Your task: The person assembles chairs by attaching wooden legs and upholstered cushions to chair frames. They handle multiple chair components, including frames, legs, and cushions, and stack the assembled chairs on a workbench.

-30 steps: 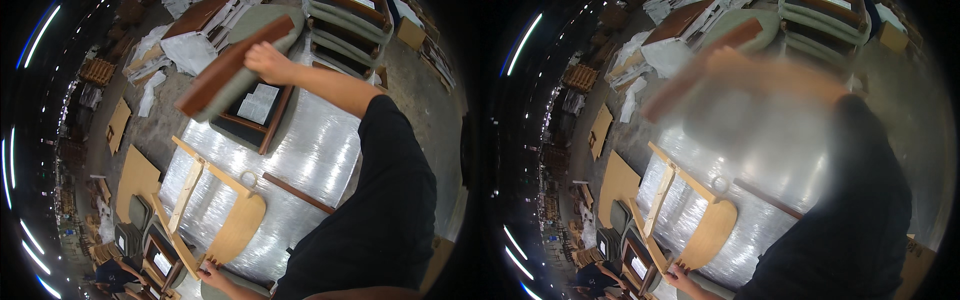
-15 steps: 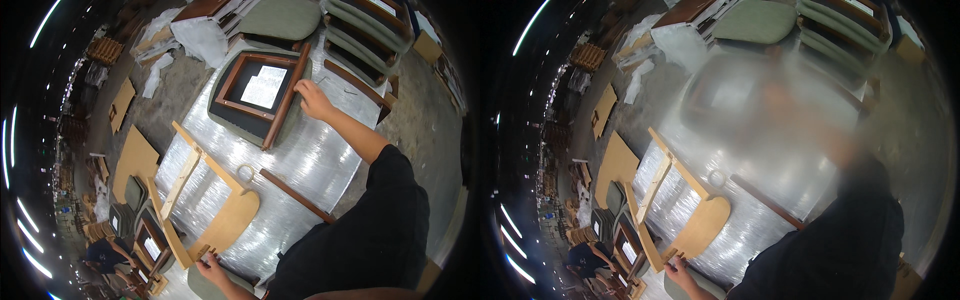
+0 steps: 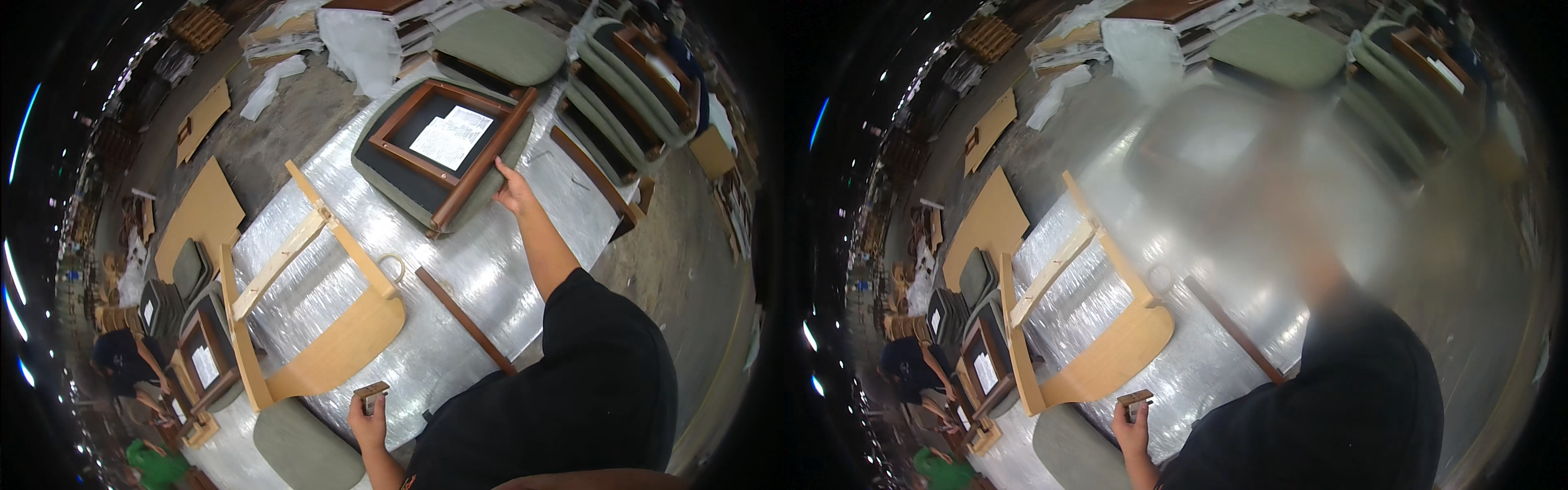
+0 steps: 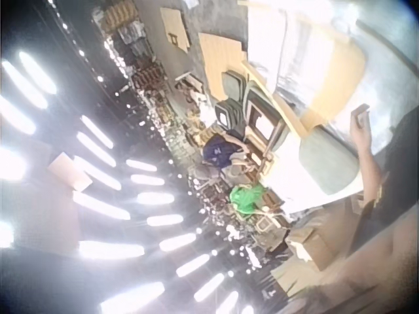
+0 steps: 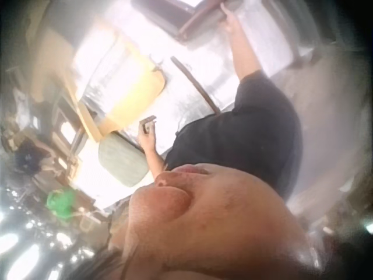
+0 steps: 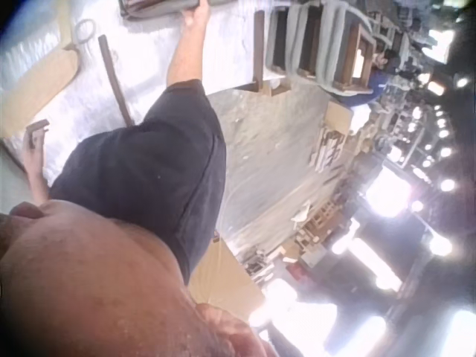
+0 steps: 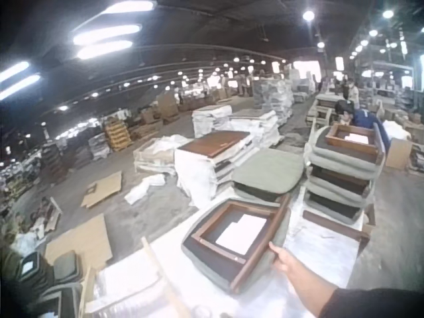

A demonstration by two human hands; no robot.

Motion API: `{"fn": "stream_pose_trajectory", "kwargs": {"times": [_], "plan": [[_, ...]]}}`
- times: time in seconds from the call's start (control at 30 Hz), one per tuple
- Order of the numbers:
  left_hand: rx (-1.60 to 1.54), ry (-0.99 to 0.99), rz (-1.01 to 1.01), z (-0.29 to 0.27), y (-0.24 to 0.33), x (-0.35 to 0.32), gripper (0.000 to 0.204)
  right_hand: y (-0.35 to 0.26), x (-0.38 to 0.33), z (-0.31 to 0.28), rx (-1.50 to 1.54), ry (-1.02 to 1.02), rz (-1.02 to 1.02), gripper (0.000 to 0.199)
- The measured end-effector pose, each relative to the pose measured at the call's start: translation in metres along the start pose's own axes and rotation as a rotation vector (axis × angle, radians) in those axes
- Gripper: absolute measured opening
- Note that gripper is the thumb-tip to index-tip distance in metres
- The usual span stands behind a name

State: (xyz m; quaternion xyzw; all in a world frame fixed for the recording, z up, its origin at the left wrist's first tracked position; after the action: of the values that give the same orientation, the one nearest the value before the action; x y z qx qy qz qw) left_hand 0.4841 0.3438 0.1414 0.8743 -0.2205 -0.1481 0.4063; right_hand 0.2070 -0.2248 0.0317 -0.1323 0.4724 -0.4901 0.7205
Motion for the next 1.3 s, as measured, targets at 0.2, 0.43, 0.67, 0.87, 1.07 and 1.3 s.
{"fn": "stream_pose_trajectory", "kwargs": {"times": [0.2,0.43,0.67,0.87,1.07,1.3], "plan": [[-0.042,-0.059,0.025,0.006,0.019,0.018,0.025,-0.1,-0.028,0.105,-0.086,0.008,-0.35,0.049],[-0.262,-0.079,0.109,0.018,0.031,0.036,0.026,-0.232,-0.091,0.135,-0.371,0.103,-0.341,0.043],[-0.349,-0.248,0.091,0.026,0.002,0.036,0.025,-0.264,-0.183,0.121,-0.506,0.147,-0.406,0.036],[-0.386,-0.385,0.084,0.031,-0.015,0.03,0.025,-0.238,-0.256,0.139,-0.58,0.26,-0.358,0.039],[-0.449,-0.529,0.236,0.056,0.033,0.042,0.021,-0.242,-0.193,0.162,-0.744,0.37,-0.44,0.044],[-0.52,-0.536,0.476,0.095,0.148,0.073,0.025,-0.243,-0.134,0.205,-1.207,0.638,-1.203,0.07]]}}
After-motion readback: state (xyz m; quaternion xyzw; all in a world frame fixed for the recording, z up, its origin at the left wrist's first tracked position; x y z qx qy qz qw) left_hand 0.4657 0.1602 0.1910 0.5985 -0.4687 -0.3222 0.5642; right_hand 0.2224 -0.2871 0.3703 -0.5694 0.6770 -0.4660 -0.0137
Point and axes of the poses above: each hand's wrist, its own x-axis towards the middle knuckle, its own z-axis out of the palm, y = z × x, the point moved 3 cm from there along x, towards the middle knuckle, and after that the axes turned 14 degrees about y, right-handed, at the moved point
